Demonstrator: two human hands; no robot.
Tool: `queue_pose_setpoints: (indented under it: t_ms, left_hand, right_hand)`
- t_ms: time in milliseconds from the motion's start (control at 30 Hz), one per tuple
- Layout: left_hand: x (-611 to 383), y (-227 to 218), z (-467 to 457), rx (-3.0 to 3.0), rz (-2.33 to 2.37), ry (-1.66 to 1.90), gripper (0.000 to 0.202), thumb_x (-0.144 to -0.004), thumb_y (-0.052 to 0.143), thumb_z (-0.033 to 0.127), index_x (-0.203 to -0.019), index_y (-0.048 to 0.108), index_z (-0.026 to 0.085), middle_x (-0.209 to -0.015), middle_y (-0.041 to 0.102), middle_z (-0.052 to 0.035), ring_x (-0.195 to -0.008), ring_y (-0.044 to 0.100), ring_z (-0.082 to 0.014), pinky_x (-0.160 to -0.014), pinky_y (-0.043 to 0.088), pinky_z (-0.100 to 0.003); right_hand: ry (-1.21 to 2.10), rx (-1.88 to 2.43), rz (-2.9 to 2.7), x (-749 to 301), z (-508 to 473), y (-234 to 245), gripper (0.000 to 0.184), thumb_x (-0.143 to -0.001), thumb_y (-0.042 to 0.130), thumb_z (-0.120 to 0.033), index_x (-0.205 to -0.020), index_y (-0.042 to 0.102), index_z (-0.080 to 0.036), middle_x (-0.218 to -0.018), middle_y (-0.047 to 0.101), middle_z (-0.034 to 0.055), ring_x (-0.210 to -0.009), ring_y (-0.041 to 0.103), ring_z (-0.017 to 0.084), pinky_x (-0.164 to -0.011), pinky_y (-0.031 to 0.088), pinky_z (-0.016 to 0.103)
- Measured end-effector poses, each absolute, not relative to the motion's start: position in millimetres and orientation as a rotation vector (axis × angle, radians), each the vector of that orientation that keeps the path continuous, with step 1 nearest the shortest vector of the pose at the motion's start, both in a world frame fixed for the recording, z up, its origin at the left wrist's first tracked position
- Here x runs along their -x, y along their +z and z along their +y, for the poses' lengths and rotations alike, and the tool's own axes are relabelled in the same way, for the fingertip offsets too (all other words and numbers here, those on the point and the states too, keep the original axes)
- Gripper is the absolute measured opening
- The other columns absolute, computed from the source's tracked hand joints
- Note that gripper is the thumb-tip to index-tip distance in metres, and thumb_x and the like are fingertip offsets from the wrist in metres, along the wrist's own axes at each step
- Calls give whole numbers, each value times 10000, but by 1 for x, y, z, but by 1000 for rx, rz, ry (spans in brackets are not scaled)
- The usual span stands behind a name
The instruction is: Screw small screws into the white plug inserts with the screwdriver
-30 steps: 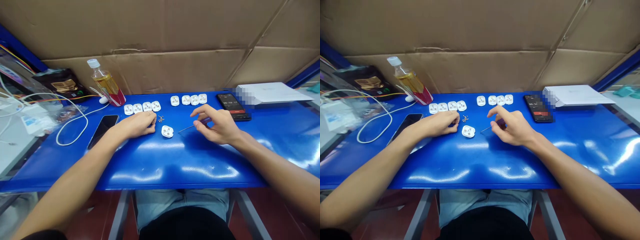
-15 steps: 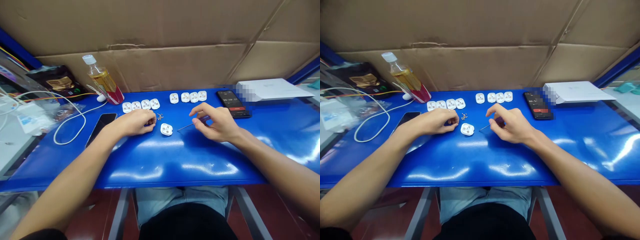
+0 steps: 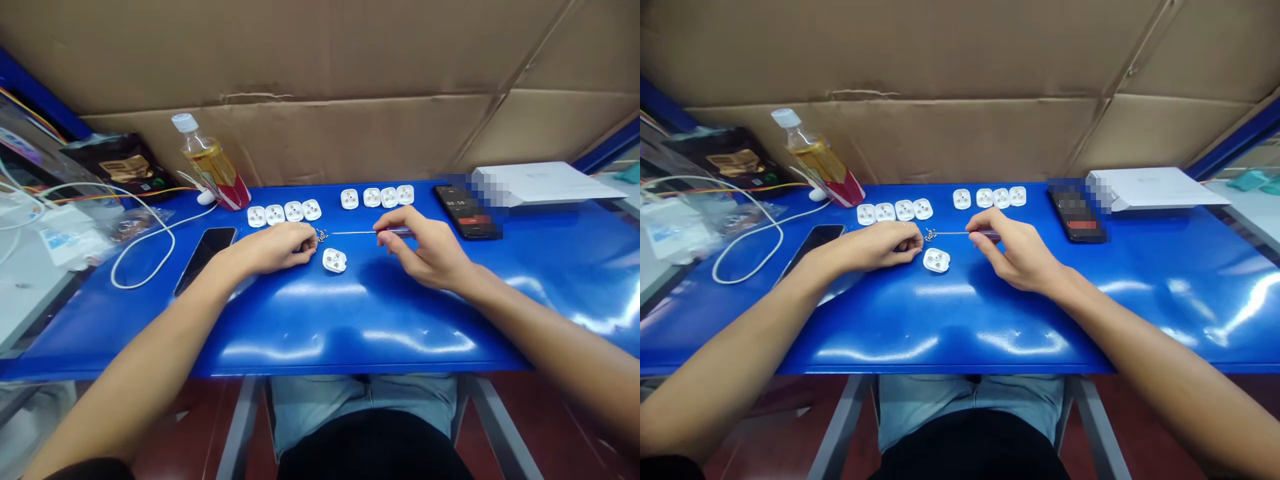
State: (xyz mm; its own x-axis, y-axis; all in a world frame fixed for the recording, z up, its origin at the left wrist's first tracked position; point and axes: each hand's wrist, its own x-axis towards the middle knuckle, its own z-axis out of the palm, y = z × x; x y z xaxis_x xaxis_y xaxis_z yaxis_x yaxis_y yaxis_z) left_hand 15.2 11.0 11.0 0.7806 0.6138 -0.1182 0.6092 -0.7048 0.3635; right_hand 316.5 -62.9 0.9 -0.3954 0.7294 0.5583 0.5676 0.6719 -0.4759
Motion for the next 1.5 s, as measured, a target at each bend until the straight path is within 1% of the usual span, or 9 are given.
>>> queue_pose_setpoints:
  t_ms: [133, 267, 467, 733, 1033, 1233, 1367, 1500]
  left_hand:
    - [-17, 2, 14, -2593, 957, 160, 226, -1006, 514, 339, -1012, 669, 175, -965, 730, -74, -823, 648, -198, -723, 452, -291]
    - [-19, -6, 15, -2581, 966, 243, 241, -1018, 527, 349, -1027, 685, 168, -925, 723, -63, -789, 643, -187, -725, 456, -289]
    - [-20, -9, 15, -2577, 940, 294, 235, -1023, 536, 345, -1025, 688, 165, -938, 725, -66, -790, 641, -185, -754, 473, -295]
    - [-20, -7, 15, -2556, 925, 300, 228, -1018, 540, 341, -1015, 684, 164, -900, 715, -57, -749, 620, -171, -737, 468, -285]
    - [-19, -8, 15, -2554, 920, 286, 235, -1029, 531, 348, -1012, 675, 164, -919, 717, -62, -774, 627, -180, -732, 461, -295]
    - [-17, -9, 16, -2481, 891, 352, 239, -1045, 540, 361, -1044, 684, 170, -939, 727, -52, -803, 642, -175, -738, 462, -285]
    - [-16, -7, 15, -2441, 887, 377, 244, -1044, 551, 365, -1024, 697, 170, -917, 728, -45, -796, 644, -172, -738, 470, -284]
    - [-14, 1, 15, -2391, 914, 432, 231, -1000, 616, 355, -1112, 706, 174, -973, 731, -52, -797, 645, -165, -715, 481, -276]
  right_hand:
    - [474, 1064, -2176, -310, -59, -7, 141, -1081, 517, -309, -1174, 590, -233, -1064, 766, 72, -871, 744, 210, -787, 580, 346]
    - [581, 1081, -2210, -306, -56, -13, 157, -1090, 504, -332, -1176, 589, -233, -1060, 760, 64, -873, 727, 212, -792, 562, 343]
    - [611, 1082, -2230, -303, -55, -15, 148, -1088, 508, -315, -1172, 589, -226, -1085, 751, 63, -910, 726, 210, -815, 551, 334]
    - [627, 1109, -2219, -303, -53, -15, 155, -1091, 497, -321, -1180, 584, -228, -1090, 753, 65, -917, 726, 214, -828, 546, 342]
    - [662, 1124, -2214, -301, -53, -14, 164, -1089, 489, -328, -1181, 590, -237, -1103, 757, 67, -922, 729, 225, -840, 553, 354]
    - [666, 1088, -2236, -304, -52, -16, 187, -1096, 480, -341, -1207, 592, -240, -1166, 744, 81, -999, 722, 239, -890, 560, 381]
    - [674, 1082, -2244, -304, -53, -15, 185, -1094, 474, -332, -1205, 593, -245, -1174, 739, 83, -1025, 717, 244, -909, 564, 386]
    - [679, 1077, -2212, -305, -53, -12, 183, -1084, 489, -325, -1199, 602, -239, -1162, 745, 88, -1011, 718, 248, -910, 571, 400]
